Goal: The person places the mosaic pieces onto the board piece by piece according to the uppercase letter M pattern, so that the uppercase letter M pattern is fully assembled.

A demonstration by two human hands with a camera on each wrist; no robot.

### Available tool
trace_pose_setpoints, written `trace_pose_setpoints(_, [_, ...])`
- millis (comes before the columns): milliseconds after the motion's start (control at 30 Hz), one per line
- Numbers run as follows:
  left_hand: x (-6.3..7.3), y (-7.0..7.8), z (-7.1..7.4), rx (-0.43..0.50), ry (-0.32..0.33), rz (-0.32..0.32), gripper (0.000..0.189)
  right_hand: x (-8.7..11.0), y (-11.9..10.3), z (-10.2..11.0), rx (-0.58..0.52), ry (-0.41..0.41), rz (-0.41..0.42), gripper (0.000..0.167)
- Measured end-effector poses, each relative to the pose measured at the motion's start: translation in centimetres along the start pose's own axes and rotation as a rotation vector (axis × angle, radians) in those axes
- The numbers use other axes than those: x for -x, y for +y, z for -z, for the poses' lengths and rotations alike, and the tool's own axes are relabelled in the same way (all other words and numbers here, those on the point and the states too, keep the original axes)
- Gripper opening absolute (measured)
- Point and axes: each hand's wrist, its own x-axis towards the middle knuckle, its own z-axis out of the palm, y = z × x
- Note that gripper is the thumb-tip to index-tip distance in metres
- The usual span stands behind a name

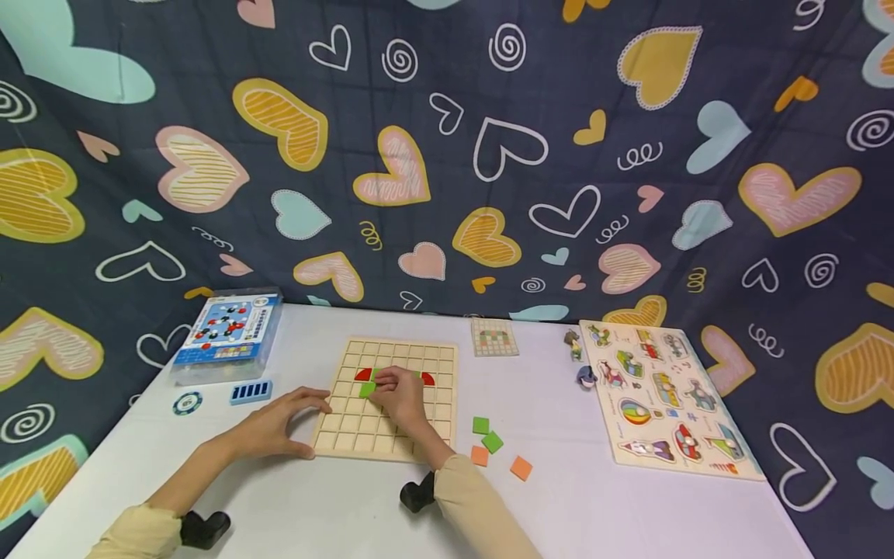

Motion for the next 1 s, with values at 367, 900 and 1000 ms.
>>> trace_pose_setpoints(367, [0.0,0.0,-0.1,-0.009,-0.002,0.001,0.061,-0.2,-0.2,-0.7,-0.002,0.01,0.039,0.028])
trace_pose_setpoints(900, [0.1,0.3,-0.1,0.0,0.004,0.012,0.062,-0.1,-1.4,-1.1,-0.031,-0.018,0.035,0.026])
trace_pose_setpoints(1000, [0.1,0.2,0.0,-0.001,0.004,0.014,0.062,-0.3,-0.8,-0.8,-0.033,-0.024,0.016,0.026])
